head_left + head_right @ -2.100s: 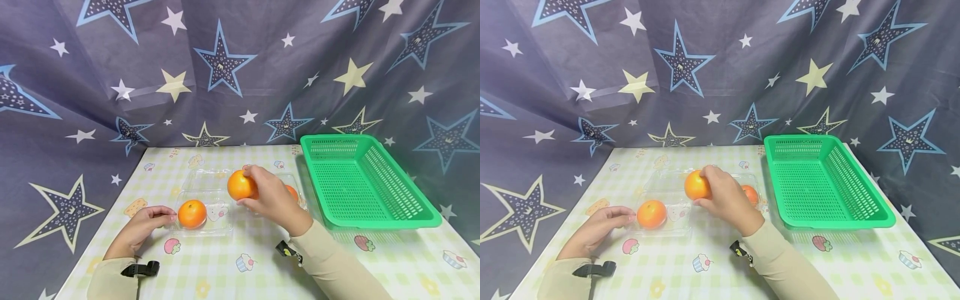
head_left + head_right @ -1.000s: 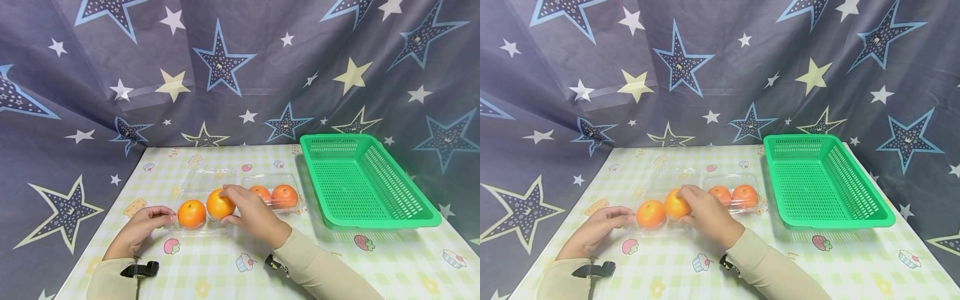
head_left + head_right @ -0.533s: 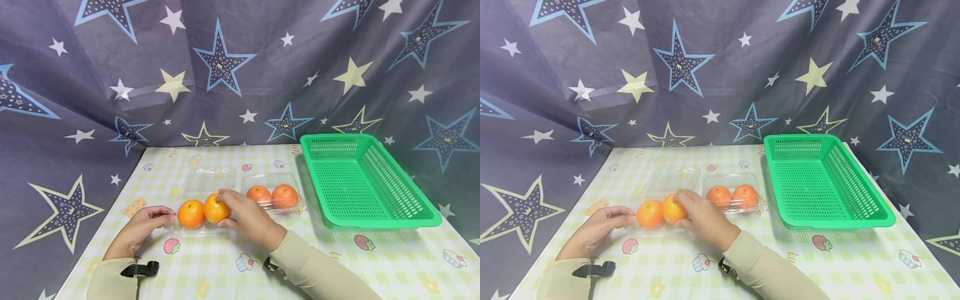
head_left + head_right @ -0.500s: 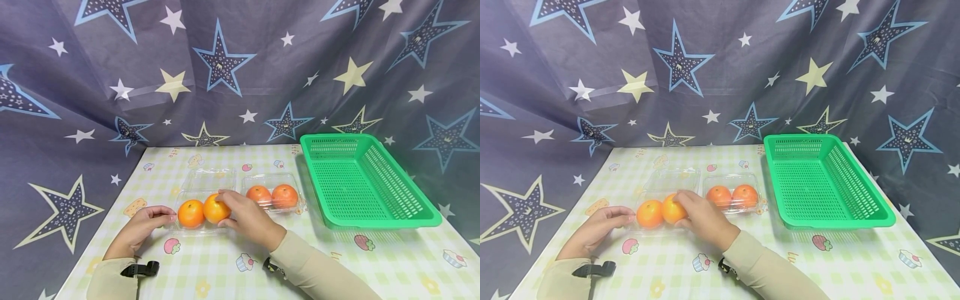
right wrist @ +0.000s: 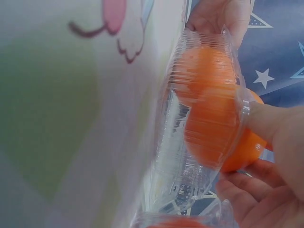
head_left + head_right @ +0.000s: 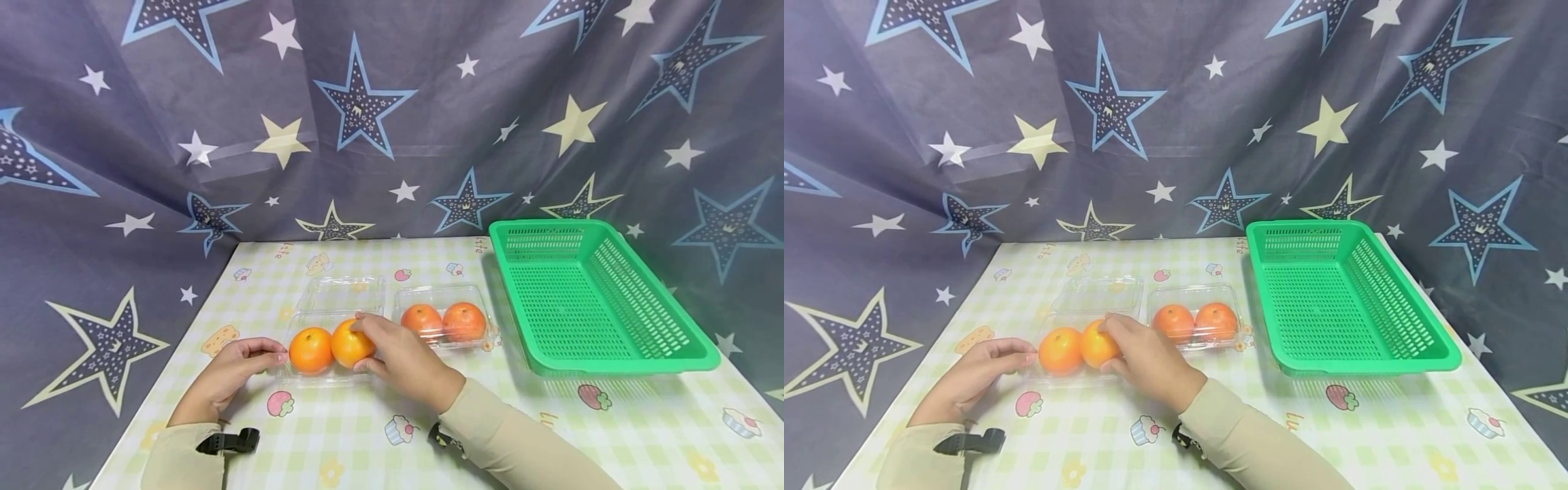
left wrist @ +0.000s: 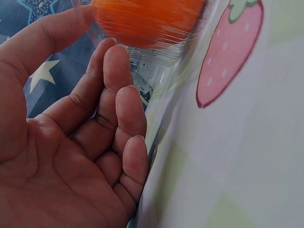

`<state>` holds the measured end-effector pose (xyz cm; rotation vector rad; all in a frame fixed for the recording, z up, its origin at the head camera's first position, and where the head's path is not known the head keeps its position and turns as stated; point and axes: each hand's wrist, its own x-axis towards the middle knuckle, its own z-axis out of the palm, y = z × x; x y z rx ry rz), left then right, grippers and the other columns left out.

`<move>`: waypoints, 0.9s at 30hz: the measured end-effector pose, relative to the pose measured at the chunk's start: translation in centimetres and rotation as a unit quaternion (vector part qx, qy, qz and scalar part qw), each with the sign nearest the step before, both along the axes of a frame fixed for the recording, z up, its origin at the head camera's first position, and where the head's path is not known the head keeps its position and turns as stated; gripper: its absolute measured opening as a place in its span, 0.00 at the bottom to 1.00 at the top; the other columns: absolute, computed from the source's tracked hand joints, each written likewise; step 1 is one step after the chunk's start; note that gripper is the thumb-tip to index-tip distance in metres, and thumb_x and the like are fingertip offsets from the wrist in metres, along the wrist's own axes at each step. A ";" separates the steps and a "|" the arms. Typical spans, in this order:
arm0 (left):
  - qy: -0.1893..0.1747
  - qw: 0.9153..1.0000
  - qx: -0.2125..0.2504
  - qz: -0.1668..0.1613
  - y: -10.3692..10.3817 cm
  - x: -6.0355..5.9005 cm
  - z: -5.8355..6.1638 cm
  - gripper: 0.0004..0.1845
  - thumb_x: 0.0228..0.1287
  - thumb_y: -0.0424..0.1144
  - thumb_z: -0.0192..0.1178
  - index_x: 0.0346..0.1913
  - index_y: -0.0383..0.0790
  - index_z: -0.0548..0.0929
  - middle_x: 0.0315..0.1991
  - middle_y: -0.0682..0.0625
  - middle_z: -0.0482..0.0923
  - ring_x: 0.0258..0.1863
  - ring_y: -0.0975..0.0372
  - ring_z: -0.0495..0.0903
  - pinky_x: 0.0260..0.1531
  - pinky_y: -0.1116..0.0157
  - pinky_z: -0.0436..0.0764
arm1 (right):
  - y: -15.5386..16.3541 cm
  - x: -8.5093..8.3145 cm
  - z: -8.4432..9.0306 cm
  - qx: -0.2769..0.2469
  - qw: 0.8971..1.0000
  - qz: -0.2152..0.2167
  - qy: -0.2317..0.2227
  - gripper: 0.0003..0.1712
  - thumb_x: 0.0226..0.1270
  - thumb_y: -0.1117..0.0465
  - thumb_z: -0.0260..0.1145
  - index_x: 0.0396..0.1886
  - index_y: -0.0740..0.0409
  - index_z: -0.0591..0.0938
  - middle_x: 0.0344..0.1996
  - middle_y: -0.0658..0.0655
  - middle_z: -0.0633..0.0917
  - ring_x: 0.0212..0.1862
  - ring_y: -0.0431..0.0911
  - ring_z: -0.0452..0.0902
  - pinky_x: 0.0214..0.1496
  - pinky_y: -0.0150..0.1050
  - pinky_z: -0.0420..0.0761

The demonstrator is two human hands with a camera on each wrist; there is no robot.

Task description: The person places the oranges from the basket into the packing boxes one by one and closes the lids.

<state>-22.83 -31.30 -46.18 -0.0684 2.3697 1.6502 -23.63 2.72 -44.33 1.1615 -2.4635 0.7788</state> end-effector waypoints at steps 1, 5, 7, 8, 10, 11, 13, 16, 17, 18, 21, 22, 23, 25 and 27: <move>-0.001 1.000 0.000 0.000 0.0 0.0 0.0 0.18 0.66 0.44 0.71 0.51 0.34 0.85 0.40 0.56 0.88 0.45 0.61 0.79 0.53 0.63 0.73 | 0.0 0.0 0.0 0.001 1.000 0.000 0.001 0.35 0.58 0.48 0.79 0.62 0.50 0.74 0.69 0.57 0.79 0.69 0.47 0.77 0.68 0.41 0.77; -0.003 1.000 0.003 -0.001 0.0 0.0 -0.1 0.18 0.66 0.44 0.71 0.51 0.34 0.85 0.40 0.56 0.88 0.45 0.61 0.79 0.53 0.63 0.73 | 0.0 0.0 0.0 0.005 1.000 -0.001 0.001 0.35 0.58 0.48 0.79 0.62 0.51 0.74 0.68 0.58 0.80 0.69 0.47 0.78 0.68 0.40 0.77; -0.003 1.000 0.005 -0.001 0.0 0.0 -0.1 0.19 0.67 0.44 0.71 0.51 0.33 0.85 0.40 0.56 0.88 0.45 0.61 0.79 0.53 0.63 0.73 | 0.0 0.0 0.0 0.005 1.000 -0.001 -0.003 0.35 0.58 0.48 0.79 0.62 0.51 0.74 0.68 0.58 0.80 0.69 0.48 0.78 0.68 0.40 0.77; -0.002 1.000 0.006 -0.002 0.0 0.0 -0.1 0.19 0.67 0.44 0.71 0.52 0.33 0.85 0.40 0.55 0.87 0.45 0.61 0.79 0.53 0.63 0.73 | 0.0 0.1 0.1 0.006 1.000 -0.002 -0.005 0.35 0.58 0.48 0.79 0.62 0.51 0.74 0.68 0.58 0.80 0.69 0.48 0.78 0.68 0.40 0.77; -0.001 1.000 0.006 0.000 0.0 0.0 -0.1 0.19 0.67 0.43 0.71 0.52 0.32 0.84 0.40 0.55 0.87 0.45 0.61 0.79 0.53 0.63 0.73 | 0.0 0.1 0.1 0.007 1.000 -0.002 -0.008 0.35 0.59 0.48 0.78 0.62 0.51 0.74 0.68 0.58 0.80 0.69 0.48 0.77 0.69 0.40 0.76; -0.001 1.000 0.006 0.000 0.0 0.0 0.0 0.19 0.67 0.43 0.71 0.52 0.32 0.84 0.40 0.55 0.87 0.45 0.61 0.79 0.53 0.64 0.73 | 0.1 0.1 0.1 0.008 1.000 -0.003 -0.010 0.35 0.59 0.48 0.78 0.62 0.51 0.74 0.68 0.58 0.80 0.69 0.48 0.77 0.69 0.40 0.76; 0.000 1.000 0.005 0.001 0.0 0.0 0.0 0.19 0.67 0.43 0.71 0.52 0.31 0.84 0.40 0.56 0.87 0.45 0.61 0.79 0.52 0.64 0.72 | 0.0 0.1 0.1 0.010 1.000 -0.004 -0.011 0.34 0.60 0.47 0.77 0.61 0.51 0.74 0.68 0.57 0.80 0.69 0.47 0.77 0.69 0.40 0.76; 0.000 1.000 0.004 0.002 0.1 0.1 0.1 0.19 0.66 0.43 0.71 0.51 0.32 0.84 0.39 0.56 0.87 0.46 0.62 0.78 0.53 0.64 0.72 | 0.0 0.1 0.1 0.014 1.000 -0.007 -0.015 0.33 0.61 0.47 0.77 0.61 0.50 0.74 0.67 0.56 0.80 0.69 0.47 0.77 0.69 0.40 0.76; -0.001 1.000 0.004 0.002 0.1 0.1 0.2 0.18 0.66 0.43 0.71 0.51 0.33 0.85 0.39 0.56 0.87 0.46 0.62 0.78 0.53 0.64 0.71 | 0.0 0.1 0.1 0.015 1.000 -0.007 -0.017 0.33 0.61 0.47 0.77 0.61 0.50 0.74 0.67 0.56 0.81 0.69 0.47 0.77 0.69 0.40 0.76; -0.002 1.000 0.003 0.002 0.1 0.1 0.2 0.18 0.66 0.43 0.71 0.51 0.33 0.85 0.39 0.56 0.87 0.46 0.62 0.78 0.53 0.63 0.71 | -0.1 0.0 0.1 0.016 1.000 -0.008 -0.018 0.32 0.61 0.47 0.76 0.61 0.50 0.74 0.67 0.56 0.81 0.69 0.47 0.77 0.69 0.40 0.76; -0.004 1.000 -0.001 0.005 0.2 0.1 0.3 0.17 0.66 0.44 0.71 0.50 0.35 0.85 0.39 0.57 0.87 0.46 0.61 0.78 0.53 0.62 0.71 | -0.1 0.1 0.2 0.021 0.999 -0.010 -0.022 0.32 0.62 0.47 0.76 0.61 0.51 0.74 0.67 0.56 0.81 0.68 0.47 0.78 0.68 0.40 0.77; -0.005 1.000 -0.003 0.005 0.2 0.0 0.3 0.17 0.66 0.44 0.71 0.50 0.35 0.85 0.39 0.57 0.87 0.46 0.61 0.78 0.54 0.62 0.71 | -0.1 0.1 0.2 0.022 0.999 -0.011 -0.024 0.32 0.63 0.47 0.76 0.61 0.51 0.75 0.66 0.56 0.81 0.68 0.47 0.78 0.68 0.40 0.77; -0.006 1.000 -0.003 0.006 0.2 0.0 0.3 0.17 0.66 0.44 0.71 0.50 0.35 0.85 0.39 0.57 0.87 0.46 0.61 0.78 0.54 0.62 0.71 | -0.2 0.1 0.2 0.024 0.999 -0.012 -0.026 0.32 0.63 0.47 0.76 0.62 0.51 0.75 0.66 0.57 0.81 0.68 0.47 0.79 0.68 0.40 0.77; -0.006 1.000 -0.004 0.006 0.2 0.0 0.2 0.18 0.66 0.44 0.71 0.51 0.34 0.85 0.39 0.57 0.87 0.46 0.61 0.78 0.54 0.62 0.70 | -0.2 0.1 0.2 0.027 0.999 -0.014 -0.029 0.32 0.63 0.47 0.75 0.62 0.51 0.75 0.66 0.57 0.82 0.67 0.48 0.79 0.68 0.40 0.77; -0.006 1.000 -0.003 0.006 0.2 0.0 0.2 0.18 0.66 0.44 0.71 0.51 0.34 0.85 0.39 0.57 0.87 0.46 0.61 0.78 0.54 0.62 0.70 | -0.2 0.1 0.2 0.030 0.999 -0.016 -0.032 0.31 0.64 0.47 0.75 0.62 0.52 0.75 0.65 0.56 0.83 0.66 0.47 0.80 0.68 0.40 0.78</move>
